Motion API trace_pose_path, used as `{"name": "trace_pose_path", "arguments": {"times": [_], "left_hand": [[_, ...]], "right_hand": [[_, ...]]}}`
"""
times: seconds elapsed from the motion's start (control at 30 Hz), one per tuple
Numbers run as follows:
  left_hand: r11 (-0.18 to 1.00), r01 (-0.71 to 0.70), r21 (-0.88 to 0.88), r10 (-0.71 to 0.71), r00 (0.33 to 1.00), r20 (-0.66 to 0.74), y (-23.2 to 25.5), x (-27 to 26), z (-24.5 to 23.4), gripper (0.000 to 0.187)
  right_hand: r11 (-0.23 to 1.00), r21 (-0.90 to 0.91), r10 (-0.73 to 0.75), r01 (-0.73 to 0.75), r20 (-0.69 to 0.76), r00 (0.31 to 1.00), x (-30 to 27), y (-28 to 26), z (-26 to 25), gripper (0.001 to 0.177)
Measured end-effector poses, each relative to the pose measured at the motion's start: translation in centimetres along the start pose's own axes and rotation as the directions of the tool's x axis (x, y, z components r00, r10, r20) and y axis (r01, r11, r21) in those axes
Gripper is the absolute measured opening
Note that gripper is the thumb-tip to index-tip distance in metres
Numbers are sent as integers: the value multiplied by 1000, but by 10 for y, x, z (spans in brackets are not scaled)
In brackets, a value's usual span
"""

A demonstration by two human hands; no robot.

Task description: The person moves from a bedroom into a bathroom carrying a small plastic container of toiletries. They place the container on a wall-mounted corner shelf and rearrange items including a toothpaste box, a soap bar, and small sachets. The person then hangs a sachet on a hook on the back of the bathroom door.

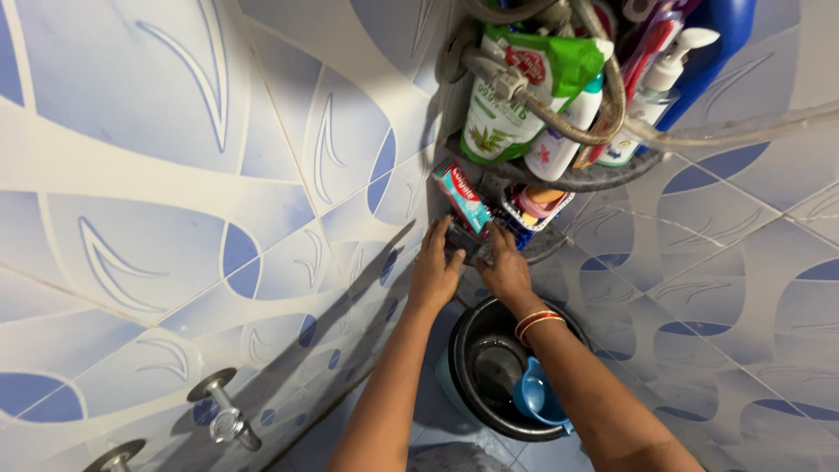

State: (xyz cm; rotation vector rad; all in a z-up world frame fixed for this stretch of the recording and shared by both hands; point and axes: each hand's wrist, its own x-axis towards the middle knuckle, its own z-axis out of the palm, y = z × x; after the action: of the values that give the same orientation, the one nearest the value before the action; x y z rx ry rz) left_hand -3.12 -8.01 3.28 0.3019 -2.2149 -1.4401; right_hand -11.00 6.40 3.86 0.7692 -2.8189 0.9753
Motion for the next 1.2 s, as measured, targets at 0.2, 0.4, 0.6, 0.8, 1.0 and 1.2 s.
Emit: {"name": "trace_pose_path", "arguments": {"times": [0.2,0.4,0.6,0.8,1.0,1.2], "left_hand": [[998,-18,-53,21,998,52,23,46,12,75],[976,51,214,-77,990,115,25,67,38,84],[944,178,277,-232,957,177,37,73,41,91],[919,231,320,-310,925,220,27,78,45,92],[966,177,190,-201,972,119,8,64,36,83],[997,73,-20,-72,997,25,2,43,19,81]], "right_hand": [[1000,-4,-21,22,37,999,1,17,7,83],[995,-80,-41,52,124,991,3,29,4,88],[985,-173,9,19,161,987,3,23,0,83],[975,-220,56,-8,211,976,11,13,-3,81],[994,-109,-17,32,139,990,5,14,-4,84],[997,-51,-54,57,53,997,-6,12,-1,81]]}}
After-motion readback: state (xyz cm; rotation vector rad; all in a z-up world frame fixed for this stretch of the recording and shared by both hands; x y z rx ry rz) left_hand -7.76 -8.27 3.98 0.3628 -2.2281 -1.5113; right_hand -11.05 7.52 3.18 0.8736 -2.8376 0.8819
